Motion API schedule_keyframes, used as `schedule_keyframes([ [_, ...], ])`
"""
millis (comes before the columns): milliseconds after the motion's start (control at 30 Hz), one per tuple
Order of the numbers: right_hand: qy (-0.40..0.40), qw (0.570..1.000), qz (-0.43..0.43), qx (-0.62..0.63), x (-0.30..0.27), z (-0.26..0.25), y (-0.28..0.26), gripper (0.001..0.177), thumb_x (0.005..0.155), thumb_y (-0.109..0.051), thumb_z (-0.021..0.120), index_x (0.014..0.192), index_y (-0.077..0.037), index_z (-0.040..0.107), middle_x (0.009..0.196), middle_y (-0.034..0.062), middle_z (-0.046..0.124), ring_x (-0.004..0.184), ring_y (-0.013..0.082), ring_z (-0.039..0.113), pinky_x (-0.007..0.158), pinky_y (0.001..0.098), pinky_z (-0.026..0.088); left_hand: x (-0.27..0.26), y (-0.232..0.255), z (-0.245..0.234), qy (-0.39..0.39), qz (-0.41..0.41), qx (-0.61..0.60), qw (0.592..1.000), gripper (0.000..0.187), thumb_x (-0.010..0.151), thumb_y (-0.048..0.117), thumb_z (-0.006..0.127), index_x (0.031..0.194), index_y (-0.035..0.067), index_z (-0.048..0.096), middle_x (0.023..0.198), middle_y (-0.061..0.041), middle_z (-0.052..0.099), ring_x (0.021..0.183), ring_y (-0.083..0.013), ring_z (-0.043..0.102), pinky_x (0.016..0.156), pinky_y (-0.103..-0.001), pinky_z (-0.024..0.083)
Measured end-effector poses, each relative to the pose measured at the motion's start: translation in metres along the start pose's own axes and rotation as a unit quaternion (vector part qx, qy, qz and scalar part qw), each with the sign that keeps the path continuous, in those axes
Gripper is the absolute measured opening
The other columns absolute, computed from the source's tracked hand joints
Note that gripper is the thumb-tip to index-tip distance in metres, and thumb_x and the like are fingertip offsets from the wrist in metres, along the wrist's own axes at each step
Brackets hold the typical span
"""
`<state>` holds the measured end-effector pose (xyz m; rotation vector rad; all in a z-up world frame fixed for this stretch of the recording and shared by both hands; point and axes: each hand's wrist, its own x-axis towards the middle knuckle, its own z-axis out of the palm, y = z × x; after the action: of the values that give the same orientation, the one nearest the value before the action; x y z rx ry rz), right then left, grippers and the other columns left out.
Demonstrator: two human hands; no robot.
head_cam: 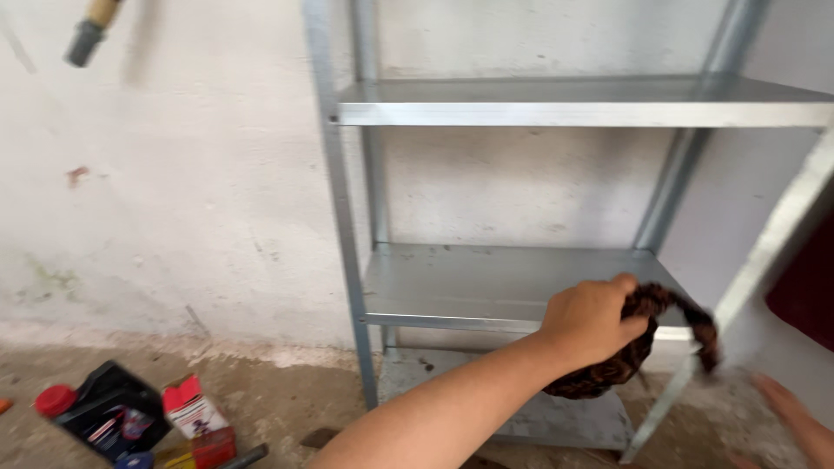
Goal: The person wipes the surfaces of a metal shelf with a wet cloth, repeatedly dipping the cloth into a bucket of water to clean each shelf level and the frame.
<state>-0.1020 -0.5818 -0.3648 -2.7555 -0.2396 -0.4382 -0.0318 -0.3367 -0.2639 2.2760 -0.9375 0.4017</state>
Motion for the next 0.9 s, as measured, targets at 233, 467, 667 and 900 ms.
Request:
schedule_keyframes([
  [233, -0.042, 0.988, 0.150, -0.001, -0.080, 0.044, 0.076, 0.090, 0.067, -0.033, 0.088, 0.146, -0.025, 0.047, 0.145, 0.0074, 0.052, 0.128, 0.0294, 0.057, 0.107, 0.0479, 0.043, 0.041, 0.032, 0.041, -0.007, -0.071, -0.150, 0.986, 0.044, 0.089, 0.025, 0.069, 0.128, 0.004, 0.062, 0.085, -0.014, 0.076, 0.066, -0.0250, 0.074, 0.064, -0.038, 0.059],
  [467, -0.087, 0.969, 0.231, -0.003, -0.172, 0.083, 0.138, 0.080, 0.068, -0.035, 0.088, 0.139, -0.026, 0.054, 0.135, 0.0074, 0.058, 0.122, 0.0285, 0.062, 0.105, 0.0458, 0.047, 0.052, 0.041, 0.082, -0.021, -0.061, -0.181, 0.981, 0.044, 0.089, 0.025, 0.069, 0.128, 0.006, 0.063, 0.096, -0.014, 0.078, 0.078, -0.0241, 0.077, 0.070, -0.036, 0.060],
  [667, -0.119, 0.957, 0.265, -0.005, -0.194, 0.106, 0.162, 0.071, 0.068, -0.037, 0.089, 0.133, -0.026, 0.060, 0.127, 0.0075, 0.064, 0.117, 0.0277, 0.066, 0.103, 0.0441, 0.050, 0.037, 0.023, 0.065, -0.028, -0.081, -0.180, 0.980, 0.046, 0.091, 0.025, 0.069, 0.132, 0.006, 0.061, 0.108, -0.017, 0.076, 0.085, -0.0244, 0.077, 0.072, -0.035, 0.063],
  [900, -0.119, 0.934, 0.334, -0.047, -0.263, 0.102, 0.184, 0.062, 0.069, -0.039, 0.089, 0.125, -0.027, 0.067, 0.117, 0.0076, 0.070, 0.111, 0.0269, 0.070, 0.101, 0.0420, 0.053, 0.013, 0.034, 0.003, -0.021, -0.131, -0.139, 0.981, 0.048, 0.092, 0.019, 0.065, 0.139, 0.009, 0.054, 0.109, -0.014, 0.076, 0.076, -0.0248, 0.077, 0.063, -0.033, 0.063],
])
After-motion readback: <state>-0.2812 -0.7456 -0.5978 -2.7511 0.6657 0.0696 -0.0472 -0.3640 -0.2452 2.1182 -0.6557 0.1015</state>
